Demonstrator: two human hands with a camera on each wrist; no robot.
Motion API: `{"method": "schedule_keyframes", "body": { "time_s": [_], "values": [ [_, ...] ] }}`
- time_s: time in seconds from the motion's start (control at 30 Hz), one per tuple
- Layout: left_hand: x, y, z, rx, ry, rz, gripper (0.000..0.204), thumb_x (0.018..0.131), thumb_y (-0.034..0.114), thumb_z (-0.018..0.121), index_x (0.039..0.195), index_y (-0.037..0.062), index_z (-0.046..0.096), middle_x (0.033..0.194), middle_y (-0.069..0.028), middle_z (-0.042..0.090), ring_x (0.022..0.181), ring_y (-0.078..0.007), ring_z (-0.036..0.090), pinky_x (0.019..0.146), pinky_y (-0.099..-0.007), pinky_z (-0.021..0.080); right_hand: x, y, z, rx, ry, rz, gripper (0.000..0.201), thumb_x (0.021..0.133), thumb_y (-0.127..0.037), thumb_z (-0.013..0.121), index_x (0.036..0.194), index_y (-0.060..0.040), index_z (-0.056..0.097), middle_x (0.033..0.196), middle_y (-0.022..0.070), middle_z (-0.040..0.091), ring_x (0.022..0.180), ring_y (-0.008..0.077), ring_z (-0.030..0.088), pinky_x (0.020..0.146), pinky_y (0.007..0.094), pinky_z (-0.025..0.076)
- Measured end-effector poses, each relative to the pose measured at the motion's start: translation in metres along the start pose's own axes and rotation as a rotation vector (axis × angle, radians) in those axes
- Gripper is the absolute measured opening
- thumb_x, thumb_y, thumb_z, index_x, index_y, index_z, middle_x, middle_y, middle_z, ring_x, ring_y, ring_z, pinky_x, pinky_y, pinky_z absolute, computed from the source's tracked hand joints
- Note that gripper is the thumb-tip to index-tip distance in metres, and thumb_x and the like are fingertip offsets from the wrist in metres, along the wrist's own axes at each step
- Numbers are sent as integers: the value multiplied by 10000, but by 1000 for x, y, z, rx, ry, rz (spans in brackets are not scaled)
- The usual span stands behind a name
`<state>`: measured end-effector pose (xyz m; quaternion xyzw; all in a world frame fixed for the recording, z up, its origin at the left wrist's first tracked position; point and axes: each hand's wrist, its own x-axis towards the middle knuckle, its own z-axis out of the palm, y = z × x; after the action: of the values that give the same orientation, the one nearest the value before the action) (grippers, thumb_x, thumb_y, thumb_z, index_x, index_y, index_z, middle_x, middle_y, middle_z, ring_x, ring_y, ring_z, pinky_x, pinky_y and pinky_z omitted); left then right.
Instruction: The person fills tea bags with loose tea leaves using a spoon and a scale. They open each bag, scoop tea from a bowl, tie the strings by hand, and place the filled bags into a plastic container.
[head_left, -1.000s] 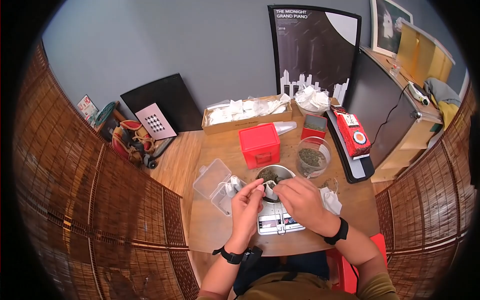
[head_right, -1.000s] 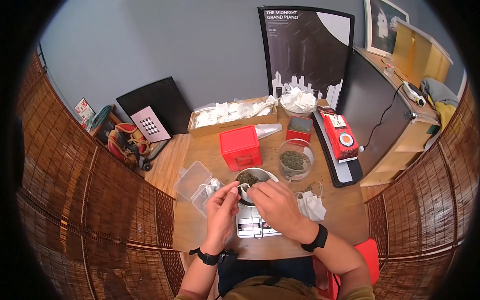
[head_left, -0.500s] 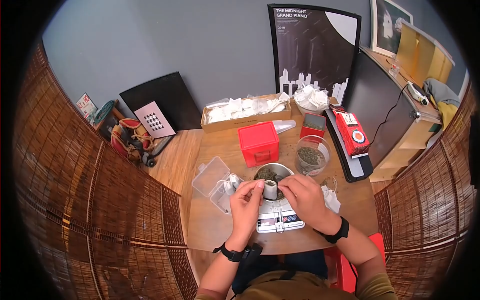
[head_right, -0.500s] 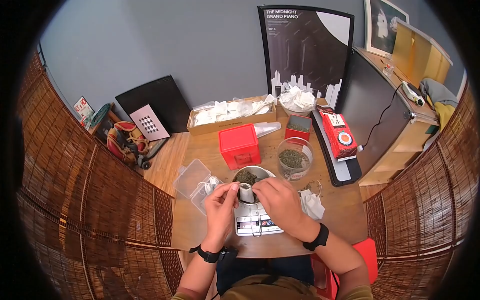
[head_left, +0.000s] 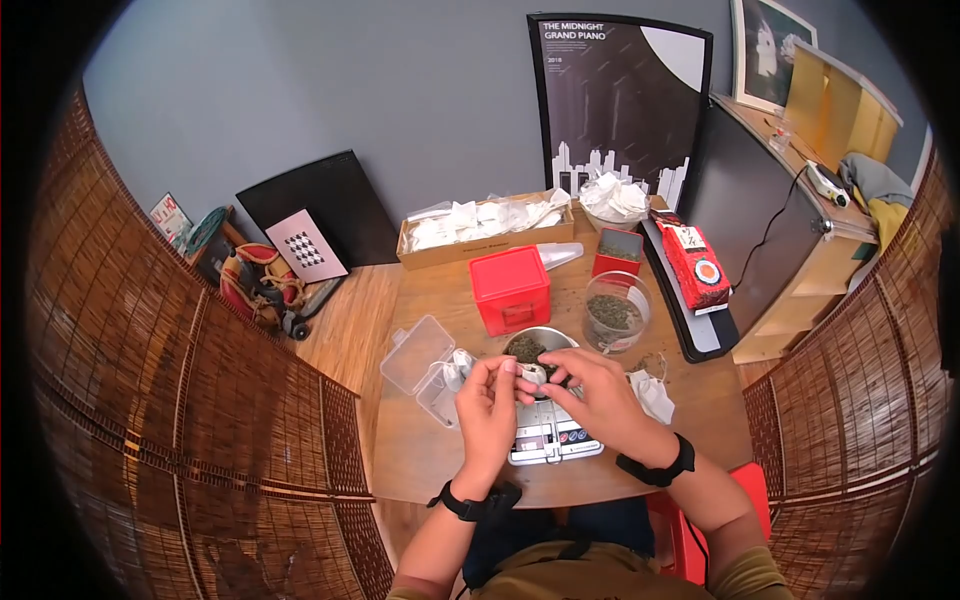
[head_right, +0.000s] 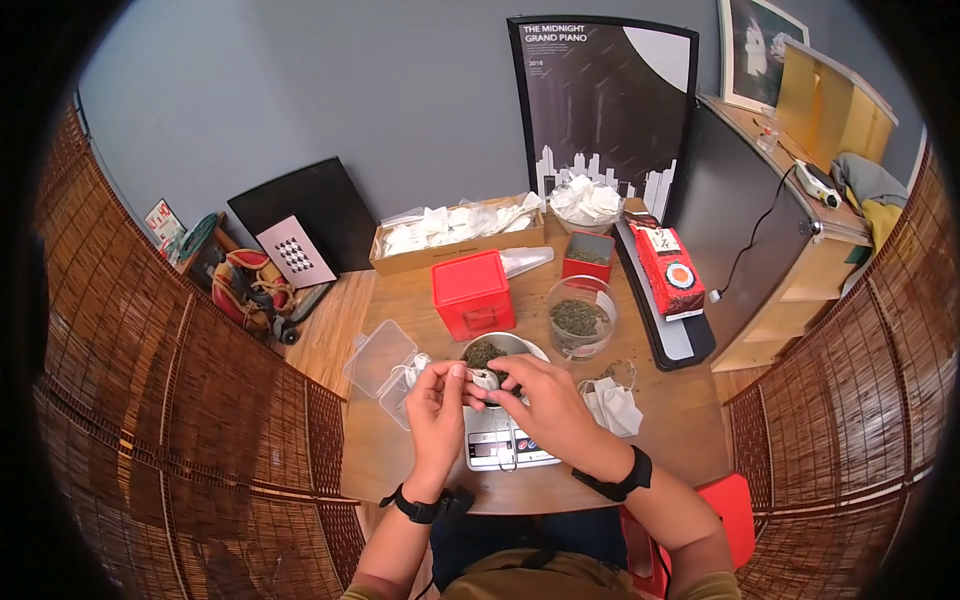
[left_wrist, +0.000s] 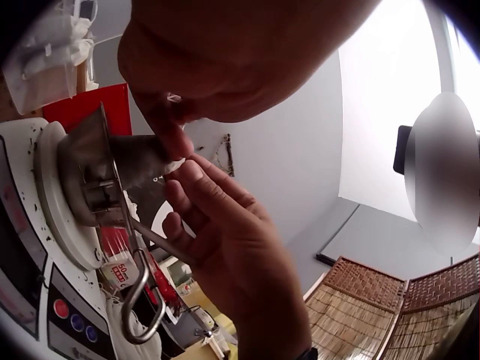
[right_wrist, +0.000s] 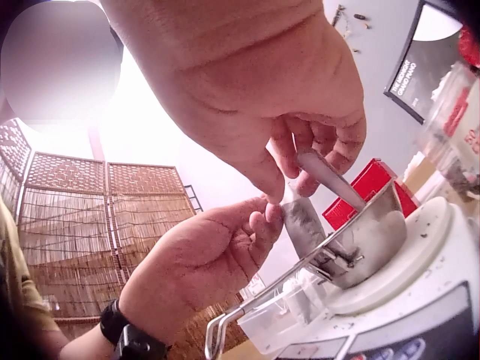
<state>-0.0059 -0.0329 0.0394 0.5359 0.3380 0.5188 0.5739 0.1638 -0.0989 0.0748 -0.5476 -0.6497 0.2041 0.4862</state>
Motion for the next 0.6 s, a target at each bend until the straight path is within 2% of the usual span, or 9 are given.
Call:
{"method": "schedule_keyframes", "body": {
  "time_s": [0.07,0.13,0.27,0.33,0.37,0.43,0.47,0.53,0.6],
  "values": [
    [0,2,3,-2,21,55,186,1166,103,587,1168,-71,654,959,-99,745,749,-140,737,692,-269,602,0,1,2,0,7,-1,365,940,-27,807,1283,55,713,1132,176,756,928,258,766,820,366,617],
    [-1,5,5,165,34,112,164,1182,93,532,1139,-46,608,948,-126,745,757,-154,755,681,-285,615,0,1,3,2,9,-6,367,942,-30,808,1286,57,711,1120,175,755,913,250,767,807,357,618],
    [-6,7,7,282,49,191,155,1180,85,531,1127,-40,606,938,-139,743,764,-163,767,661,-307,618,1,-1,4,-8,21,-15,359,944,-9,800,1287,52,714,1107,173,753,894,255,767,802,353,617],
    [-9,9,9,449,23,314,94,1155,52,575,1144,-32,615,939,-155,756,760,-197,769,656,-327,612,2,-7,3,0,6,-29,348,944,0,797,1279,50,719,1107,171,752,894,256,767,799,350,616],
    [-11,11,9,448,52,316,94,1155,52,575,1144,-32,615,939,-155,756,760,-197,769,656,-327,612,3,-13,2,-13,-1,-24,326,955,-5,780,1272,46,722,1131,184,748,933,293,767,819,378,624],
    [-14,14,9,704,8,555,57,1103,17,646,1148,-17,652,909,-192,756,736,-295,772,635,-376,594,5,-13,4,-26,-41,-37,305,967,-9,764,1265,42,724,1155,197,744,973,330,767,840,406,632],
    [-15,17,11,723,33,644,99,1063,9,694,1161,0,678,900,-216,737,757,-376,757,638,-415,583,4,-9,6,-87,7,-77,277,963,-7,766,1235,37,736,1154,203,748,990,353,763,844,418,627],
    [-18,23,13,724,48,645,102,1061,12,698,1159,1,676,907,-222,737,769,-387,755,642,-418,587,5,-8,8,-165,80,-133,211,951,-3,774,1159,25,757,1122,216,765,1012,416,753,853,445,616],
    [-20,23,11,711,17,622,90,1089,44,678,1159,-5,649,956,-224,756,798,-380,781,655,-414,604,8,-14,8,-203,53,-148,202,951,-7,775,1150,21,757,1103,209,770,993,412,757,846,445,616]
  ]
}}
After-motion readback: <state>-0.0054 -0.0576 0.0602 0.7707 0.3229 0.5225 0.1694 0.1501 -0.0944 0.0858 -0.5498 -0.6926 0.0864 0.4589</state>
